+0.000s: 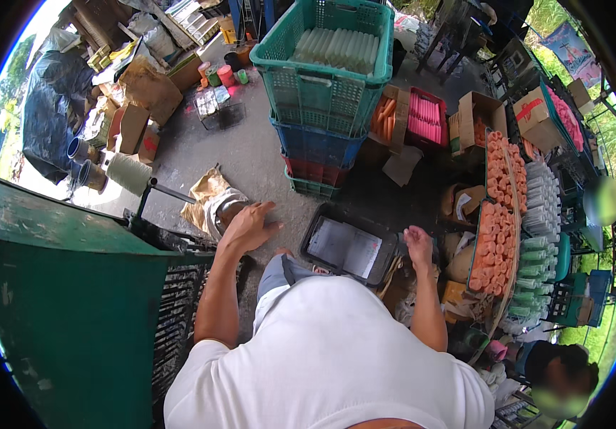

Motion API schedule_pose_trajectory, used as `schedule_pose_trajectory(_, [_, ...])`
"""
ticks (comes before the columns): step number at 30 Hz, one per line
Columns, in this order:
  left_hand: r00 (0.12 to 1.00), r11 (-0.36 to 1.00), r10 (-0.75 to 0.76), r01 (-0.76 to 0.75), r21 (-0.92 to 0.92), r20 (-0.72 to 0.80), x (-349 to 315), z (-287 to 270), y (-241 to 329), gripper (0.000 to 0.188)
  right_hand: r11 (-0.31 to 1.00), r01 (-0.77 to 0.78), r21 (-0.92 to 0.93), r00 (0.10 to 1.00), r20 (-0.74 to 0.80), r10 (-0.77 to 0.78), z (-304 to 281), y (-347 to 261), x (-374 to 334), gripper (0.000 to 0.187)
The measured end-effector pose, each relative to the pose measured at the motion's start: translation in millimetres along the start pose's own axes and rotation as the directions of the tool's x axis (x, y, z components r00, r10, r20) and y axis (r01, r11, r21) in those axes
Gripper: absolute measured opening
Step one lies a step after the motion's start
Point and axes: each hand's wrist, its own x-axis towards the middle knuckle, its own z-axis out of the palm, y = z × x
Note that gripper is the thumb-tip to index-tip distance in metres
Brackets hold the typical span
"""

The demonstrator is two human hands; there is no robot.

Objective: The person inserts wicks into numerous small white candle cups arranged on a table. They then retrieve a long white sheet, tear it into strips, and place the strips on the table among the candles.

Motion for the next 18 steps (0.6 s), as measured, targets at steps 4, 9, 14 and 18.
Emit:
schedule_pose_trajectory(4, [0.969, 0.962, -0.248, 0.245, 0.122, 0.015, 77, -15, -85, 0.056, 0.894, 0.431, 0.123, 0.901, -0.116, -0.418, 37, -241, 34, 0.029])
schedule_pose_trajectory(9, [0.965, 0.956, -0.256, 0.243, 0.166, 0.063, 201, -33, -180, 0.055, 0.588, 0.773, -0.239, 0.538, -0.245, -0.807, 85, -411, 74, 0.024])
schedule_pose_trajectory(14, [0.947, 0.951, -0.300, 0.288, 0.112, 0.115, 290, -27, -270, 0.053, 0.476, 0.712, -0.515, 0.445, -0.193, -0.874, 167, -494, 129, 0.025])
schedule_pose_trajectory(18, [0.856, 0.868, -0.497, 0.490, 0.083, 0.145, 314, -40, -310, 0.059, 0.429, 0.580, -0.693, 0.582, -0.017, -0.813, 203, -520, 167, 0.034])
